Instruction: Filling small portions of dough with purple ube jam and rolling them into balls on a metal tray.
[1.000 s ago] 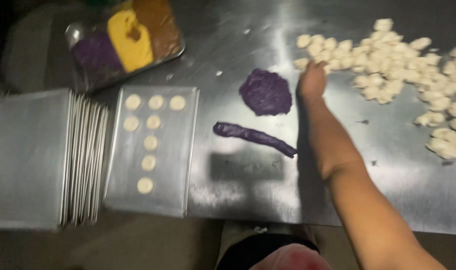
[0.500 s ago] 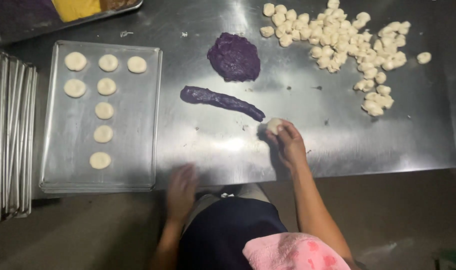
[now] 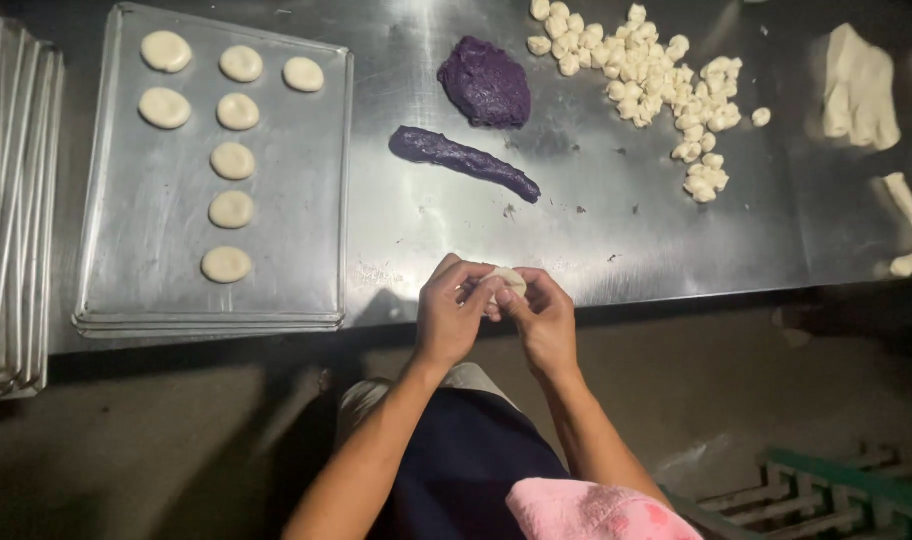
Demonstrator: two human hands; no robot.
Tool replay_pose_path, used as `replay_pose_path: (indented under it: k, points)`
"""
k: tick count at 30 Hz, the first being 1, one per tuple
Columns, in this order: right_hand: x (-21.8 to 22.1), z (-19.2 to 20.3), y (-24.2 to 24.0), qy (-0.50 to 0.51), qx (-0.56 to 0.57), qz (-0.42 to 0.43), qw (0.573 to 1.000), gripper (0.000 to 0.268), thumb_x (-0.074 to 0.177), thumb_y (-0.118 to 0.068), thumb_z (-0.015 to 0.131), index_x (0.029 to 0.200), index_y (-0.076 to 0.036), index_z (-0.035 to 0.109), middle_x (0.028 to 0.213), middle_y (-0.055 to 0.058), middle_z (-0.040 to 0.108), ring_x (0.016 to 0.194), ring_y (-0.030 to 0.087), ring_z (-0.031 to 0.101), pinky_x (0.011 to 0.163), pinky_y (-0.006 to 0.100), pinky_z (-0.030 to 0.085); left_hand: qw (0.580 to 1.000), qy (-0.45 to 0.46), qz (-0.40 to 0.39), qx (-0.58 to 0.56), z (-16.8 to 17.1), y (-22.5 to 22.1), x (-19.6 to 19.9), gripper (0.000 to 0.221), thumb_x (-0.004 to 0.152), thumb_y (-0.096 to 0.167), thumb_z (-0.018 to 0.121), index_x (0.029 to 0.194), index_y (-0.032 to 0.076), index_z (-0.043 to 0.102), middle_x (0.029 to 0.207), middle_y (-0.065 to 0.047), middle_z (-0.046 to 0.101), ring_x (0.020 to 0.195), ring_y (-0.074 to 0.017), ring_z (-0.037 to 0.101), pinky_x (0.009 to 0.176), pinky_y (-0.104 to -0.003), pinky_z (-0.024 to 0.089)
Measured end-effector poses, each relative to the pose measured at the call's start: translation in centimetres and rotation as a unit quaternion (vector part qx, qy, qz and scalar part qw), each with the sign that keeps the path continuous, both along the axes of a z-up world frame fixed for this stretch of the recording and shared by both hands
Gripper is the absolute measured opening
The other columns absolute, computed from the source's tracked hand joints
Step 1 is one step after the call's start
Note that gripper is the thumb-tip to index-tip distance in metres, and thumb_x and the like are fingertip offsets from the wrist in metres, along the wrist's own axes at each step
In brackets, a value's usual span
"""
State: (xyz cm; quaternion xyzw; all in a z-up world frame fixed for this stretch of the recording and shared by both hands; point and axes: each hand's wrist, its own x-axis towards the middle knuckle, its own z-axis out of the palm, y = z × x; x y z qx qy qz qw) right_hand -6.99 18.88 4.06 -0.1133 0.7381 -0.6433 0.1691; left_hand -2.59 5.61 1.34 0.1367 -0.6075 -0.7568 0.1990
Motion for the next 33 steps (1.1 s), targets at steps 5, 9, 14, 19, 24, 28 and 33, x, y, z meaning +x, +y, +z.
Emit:
replay_pose_path:
  k: [5, 9, 14, 19, 24, 28, 33]
  points:
    - [1.5, -0.9, -1.5, -0.049, -0.035, 0.000, 0.998, 0.026, 0.097, -0.010, 0.068, 0.118, 0.004, 0.063, 0.101, 0.008, 0.074, 0.086, 0.015, 0.070, 0.075, 0.028, 0.058, 0.989, 0.070, -0.085, 0.101, -2.1, -0.7, 1.9, 0.041, 0.098, 0.014, 0.066, 0.135, -0.001, 0.056, 0.130, -0.004, 0.060, 0.097, -0.0089, 0.062, 0.070, -0.025, 0.057]
    - [1.2, -2.7, -0.7, -0.103, 0.021, -0.018, 0.994, 0.027, 0.095, -0.013, 0.066, 0.120, -0.004, 0.065, 0.092, 0.001, 0.067, 0.077, 0.007, 0.059, 0.066, 0.022, 0.050, 0.990, 0.036, -0.132, 0.028, -4.1, -1.3, 2.7, 0.045, 0.105, 0.021, 0.051, 0.147, 0.004, 0.057, 0.112, -0.004, 0.076, 0.080, -0.0070, 0.061, 0.071, -0.024, 0.053]
    - [0.4, -4.2, -1.6, -0.035, 0.054, -0.052, 0.997, 0.018, 0.101, -0.020, 0.067, 0.101, -0.002, 0.064, 0.076, 0.004, 0.063, 0.065, 0.008, 0.054, 0.055, 0.024, 0.046, 0.971, -0.028, -0.233, 0.051, -7.8, -0.1, 2.2, 0.048, 0.104, 0.027, 0.050, 0.148, 0.009, 0.052, 0.100, -0.001, 0.070, 0.074, -0.0097, 0.059, 0.072, -0.026, 0.054]
    - [-2.7, -1.8, -1.2, -0.015, 0.049, -0.019, 0.999, 0.023, 0.102, -0.024, 0.061, 0.106, -0.002, 0.059, 0.081, 0.002, 0.066, 0.069, 0.011, 0.060, 0.058, 0.027, 0.051, 0.983, -0.098, -0.130, 0.088, -8.8, 1.4, -1.3, 0.042, 0.106, 0.031, 0.052, 0.133, 0.003, 0.067, 0.097, -0.003, 0.072, 0.077, -0.0109, 0.061, 0.069, -0.028, 0.051]
    - [-10.0, -7.8, 4.9, 0.069, 0.104, 0.243, 0.962, 0.041, 0.103, -0.023, 0.064, 0.137, -0.002, 0.059, 0.107, 0.016, 0.073, 0.095, 0.023, 0.068, 0.082, 0.038, 0.054, 0.981, -0.193, 0.004, 0.010, -8.5, 0.3, -4.0, 0.043, 0.106, 0.032, 0.052, 0.124, -0.001, 0.073, 0.095, -0.009, 0.074, 0.080, -0.0143, 0.066, 0.066, -0.031, 0.053]
    - [-16.6, -16.0, 9.5, 0.118, 0.222, -0.019, 0.968, 0.030, 0.098, -0.018, 0.066, 0.122, 0.000, 0.068, 0.107, 0.019, 0.072, 0.094, 0.027, 0.070, 0.087, 0.038, 0.055, 0.982, -0.187, 0.041, -0.005, -7.7, -0.4, -2.5, 0.044, 0.107, 0.031, 0.052, 0.128, -0.005, 0.066, 0.113, -0.016, 0.077, 0.101, -0.0240, 0.075, 0.089, -0.032, 0.059]
    - [-20.6, -13.0, 9.3, 0.251, 0.279, -0.081, 0.923, 0.037, 0.089, -0.018, 0.078, 0.118, 0.002, 0.067, 0.121, 0.022, 0.062, 0.113, 0.038, 0.060, 0.099, 0.046, 0.047, 0.971, -0.209, 0.055, 0.100, -7.9, 2.2, -0.8, 0.048, 0.103, 0.030, 0.049, 0.137, -0.003, 0.053, 0.119, -0.022, 0.073, 0.110, -0.0309, 0.073, 0.092, -0.041, 0.060]
